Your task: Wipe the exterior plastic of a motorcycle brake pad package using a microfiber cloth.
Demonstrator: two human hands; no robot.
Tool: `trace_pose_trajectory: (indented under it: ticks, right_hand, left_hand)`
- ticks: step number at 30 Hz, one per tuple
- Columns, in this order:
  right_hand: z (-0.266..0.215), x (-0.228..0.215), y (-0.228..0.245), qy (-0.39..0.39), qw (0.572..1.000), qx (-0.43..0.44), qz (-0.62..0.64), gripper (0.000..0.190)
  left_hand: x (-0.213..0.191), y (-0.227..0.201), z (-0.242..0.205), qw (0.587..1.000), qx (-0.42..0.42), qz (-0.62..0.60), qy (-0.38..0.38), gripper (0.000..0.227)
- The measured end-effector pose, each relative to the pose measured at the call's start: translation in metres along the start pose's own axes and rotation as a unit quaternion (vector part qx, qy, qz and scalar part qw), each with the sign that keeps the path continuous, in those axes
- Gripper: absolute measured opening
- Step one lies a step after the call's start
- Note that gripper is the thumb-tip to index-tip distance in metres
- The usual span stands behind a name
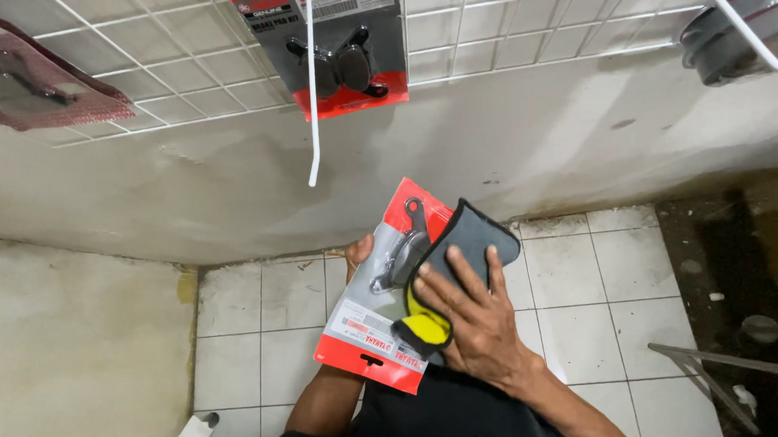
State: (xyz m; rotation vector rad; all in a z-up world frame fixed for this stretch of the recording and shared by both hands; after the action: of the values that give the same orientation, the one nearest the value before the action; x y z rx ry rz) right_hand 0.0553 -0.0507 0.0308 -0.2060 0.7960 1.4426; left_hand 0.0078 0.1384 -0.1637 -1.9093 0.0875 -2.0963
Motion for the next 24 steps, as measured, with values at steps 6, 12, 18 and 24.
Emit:
trace_pose_trajectory:
  ticks: [6,12,18,24]
  right_hand:
    - [0.003,0.015,0.001,0.155,0.988,0.025,-0.008,0.056]
    - [-0.001,0.027,0.005,0.13,0.989,0.024,-0.065,0.069]
    - [0.011,0.019,-0.017,0.107,0.988,0.104,-0.032,0.059]
    - [0.008,0.026,-0.015,0.104,0.992,0.059,-0.042,0.079]
  left_hand:
    - [-0.007,0.002,-0.017,1.0,-0.012,0.017,-0.015,0.071]
    - [-0.016,-0.003,-0.027,0.999,-0.014,0.04,-0.027,0.068]
    - [-0.026,0.004,-0.035,0.998,-0.015,0.053,-0.042,0.066]
    - [-0.032,0.005,-0.045,0.996,-0.017,0.071,-0.058,0.064]
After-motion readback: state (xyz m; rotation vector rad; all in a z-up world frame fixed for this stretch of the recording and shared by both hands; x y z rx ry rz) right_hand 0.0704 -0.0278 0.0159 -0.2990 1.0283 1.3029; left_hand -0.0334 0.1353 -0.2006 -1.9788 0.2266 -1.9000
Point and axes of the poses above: each hand's wrist, its own z-axis towards the middle knuckle, its own x-axis out of the palm, y = z × x, the point moved 10 cm from there along z, towards the middle knuckle, and after that the axes turned 1 degree about -y, right-handed, at the moved point
